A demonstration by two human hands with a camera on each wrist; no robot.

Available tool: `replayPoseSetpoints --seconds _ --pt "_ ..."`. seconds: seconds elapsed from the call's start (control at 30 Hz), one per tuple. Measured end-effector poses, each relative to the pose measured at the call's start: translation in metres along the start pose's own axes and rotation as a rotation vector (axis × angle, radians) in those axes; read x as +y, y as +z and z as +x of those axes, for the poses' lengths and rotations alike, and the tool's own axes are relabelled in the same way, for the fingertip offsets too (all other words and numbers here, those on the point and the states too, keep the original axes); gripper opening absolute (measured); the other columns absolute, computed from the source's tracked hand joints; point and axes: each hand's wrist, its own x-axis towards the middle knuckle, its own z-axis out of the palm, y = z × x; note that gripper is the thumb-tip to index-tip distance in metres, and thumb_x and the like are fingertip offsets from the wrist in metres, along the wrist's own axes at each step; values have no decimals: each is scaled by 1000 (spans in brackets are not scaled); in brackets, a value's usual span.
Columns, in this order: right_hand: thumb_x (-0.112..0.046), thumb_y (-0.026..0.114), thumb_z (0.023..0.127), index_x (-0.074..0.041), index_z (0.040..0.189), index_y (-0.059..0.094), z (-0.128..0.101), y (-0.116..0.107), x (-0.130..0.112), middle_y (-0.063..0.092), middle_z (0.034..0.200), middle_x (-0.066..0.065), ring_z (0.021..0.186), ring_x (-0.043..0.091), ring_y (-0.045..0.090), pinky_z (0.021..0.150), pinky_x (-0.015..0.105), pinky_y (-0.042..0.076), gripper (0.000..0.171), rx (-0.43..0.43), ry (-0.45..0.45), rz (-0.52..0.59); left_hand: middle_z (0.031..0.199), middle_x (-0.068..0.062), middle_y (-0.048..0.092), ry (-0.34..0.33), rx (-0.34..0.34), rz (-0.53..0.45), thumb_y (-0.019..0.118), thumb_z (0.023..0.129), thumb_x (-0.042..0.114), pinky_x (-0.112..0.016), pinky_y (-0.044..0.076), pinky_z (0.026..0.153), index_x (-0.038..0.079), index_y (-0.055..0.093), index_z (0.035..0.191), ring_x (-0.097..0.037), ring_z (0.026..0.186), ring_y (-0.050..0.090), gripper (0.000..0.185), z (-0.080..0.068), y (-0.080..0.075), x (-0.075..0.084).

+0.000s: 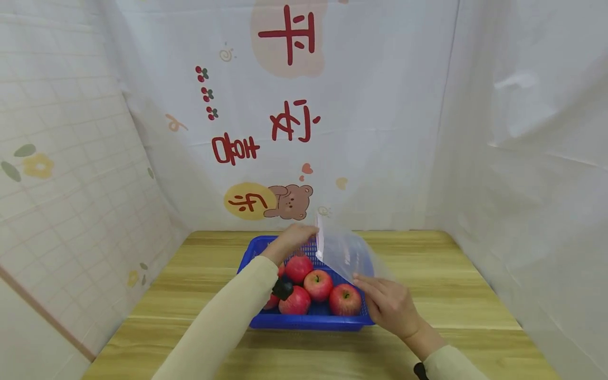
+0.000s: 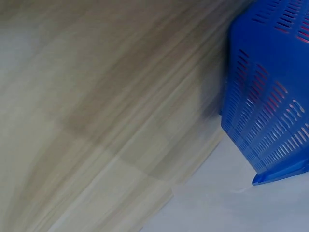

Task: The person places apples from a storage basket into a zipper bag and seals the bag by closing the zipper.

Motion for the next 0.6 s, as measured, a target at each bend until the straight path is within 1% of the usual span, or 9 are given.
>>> replayPoseSetpoints --seconds 0.07,0.13,0.2,0.27,0.4,0.5,0.6 --pt "-8 51 97 1 96 75 -1 0 -1 75 90 11 62 19 67 47 33 52 26 -6 -5 9 116 -17 62 -48 0 -76 51 101 30 -52 49 95 -3 65 117 -31 106 59 39 2 3 -4" --pt "-8 51 97 2 96 75 -2 0 -1 75 90 12 62 19 67 48 33 52 26 -11 -8 17 120 -19 62 -84 -2 -137 52 100 31 -54 49 94 -3 65 115 -36 111 59 39 3 5 -9" --pt "-8 51 97 2 96 75 -2 -1 -2 75 91 12 62 19 67 48 33 52 26 -18 -9 20 119 -19 63 -100 1 -158 53 99 29 -54 49 94 -2 66 113 -37 112 59 37 3 5 -13" --pt "-8 51 97 2 96 75 -3 -1 -2 75 91 12 62 19 67 48 33 52 26 -29 -17 17 114 -17 64 -103 1 -137 53 99 29 -54 49 94 0 66 112 -38 111 59 35 3 6 -17" --pt "-10 52 97 1 96 75 -6 -1 -1 75 91 12 62 20 67 47 33 52 26 -58 -43 24 102 -13 65 -99 12 -116 56 99 23 -57 47 96 0 68 109 -39 110 61 27 4 7 -22" --pt "-22 56 99 2 98 75 -12 -2 1 74 94 15 64 22 68 48 33 53 31 -102 -42 47 94 -9 66 -86 38 -115 61 96 22 -57 48 94 1 71 105 -38 109 62 25 4 8 -24" --pt "-37 56 100 2 103 74 -19 -3 6 73 101 17 71 24 70 53 36 55 44 -163 -10 54 93 -7 66 -61 48 -96 63 96 24 -58 48 94 2 73 104 -37 109 62 26 4 8 -24"
